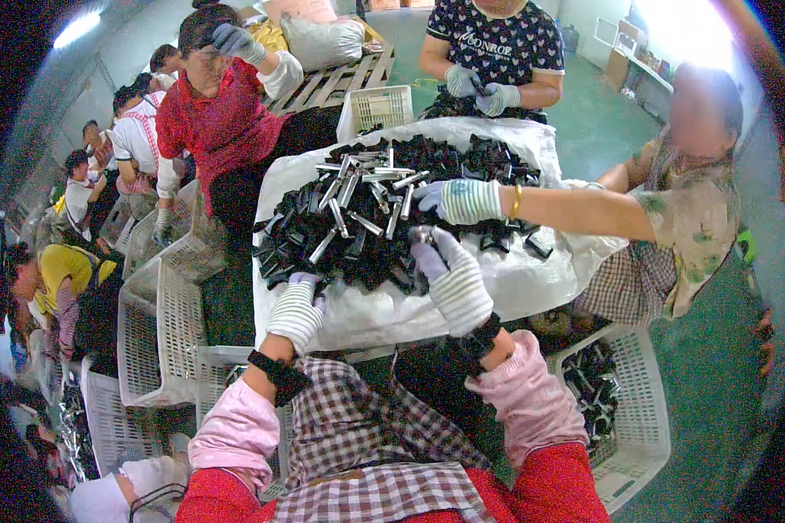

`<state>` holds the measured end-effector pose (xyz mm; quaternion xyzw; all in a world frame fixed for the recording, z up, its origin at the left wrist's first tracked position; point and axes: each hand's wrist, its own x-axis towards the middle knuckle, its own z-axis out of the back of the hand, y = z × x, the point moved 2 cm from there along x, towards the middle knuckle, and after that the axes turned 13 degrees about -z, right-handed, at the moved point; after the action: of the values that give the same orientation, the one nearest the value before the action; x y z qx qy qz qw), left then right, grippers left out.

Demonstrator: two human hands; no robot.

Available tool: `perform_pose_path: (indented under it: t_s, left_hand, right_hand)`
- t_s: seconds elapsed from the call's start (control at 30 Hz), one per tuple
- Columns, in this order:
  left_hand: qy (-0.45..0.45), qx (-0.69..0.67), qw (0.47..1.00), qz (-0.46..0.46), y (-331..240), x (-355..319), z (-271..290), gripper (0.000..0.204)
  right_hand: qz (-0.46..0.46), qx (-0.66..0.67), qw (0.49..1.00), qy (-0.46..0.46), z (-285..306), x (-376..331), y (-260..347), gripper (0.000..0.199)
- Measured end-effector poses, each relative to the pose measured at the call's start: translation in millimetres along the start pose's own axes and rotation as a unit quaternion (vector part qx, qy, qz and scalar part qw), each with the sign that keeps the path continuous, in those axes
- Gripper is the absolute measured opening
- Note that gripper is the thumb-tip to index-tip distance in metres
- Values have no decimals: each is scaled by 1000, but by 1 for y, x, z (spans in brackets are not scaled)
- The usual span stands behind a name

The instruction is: The recorder is assembling small black plastic components and metal rods while working on a production line with several other workers.

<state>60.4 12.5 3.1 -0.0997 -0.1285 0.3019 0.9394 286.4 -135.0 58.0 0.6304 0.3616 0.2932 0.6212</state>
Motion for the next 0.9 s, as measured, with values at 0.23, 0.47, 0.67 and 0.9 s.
perform_pose_path:
  t_s: [0.23, 0.47, 0.67, 0.9]
  left_hand:
    - [-52, 7, 999, 7, -12, 3, 17, 41]
    - [-210, -532, 818, 63, -36, -2, 23, 21]
    - [-45, -777, 617, 119, -107, -40, 50, 25]
    - [-108, -714, 677, 143, -122, -53, 46, 32]
  right_hand:
    - [-68, -91, 993, 19, 11, -33, -35, 26]
    - [128, -103, 979, 118, -3, -60, -23, 43]
    - [219, -218, 951, 34, -29, -90, 7, 38]
    - [181, -390, 902, 45, -42, -113, 22, 27]
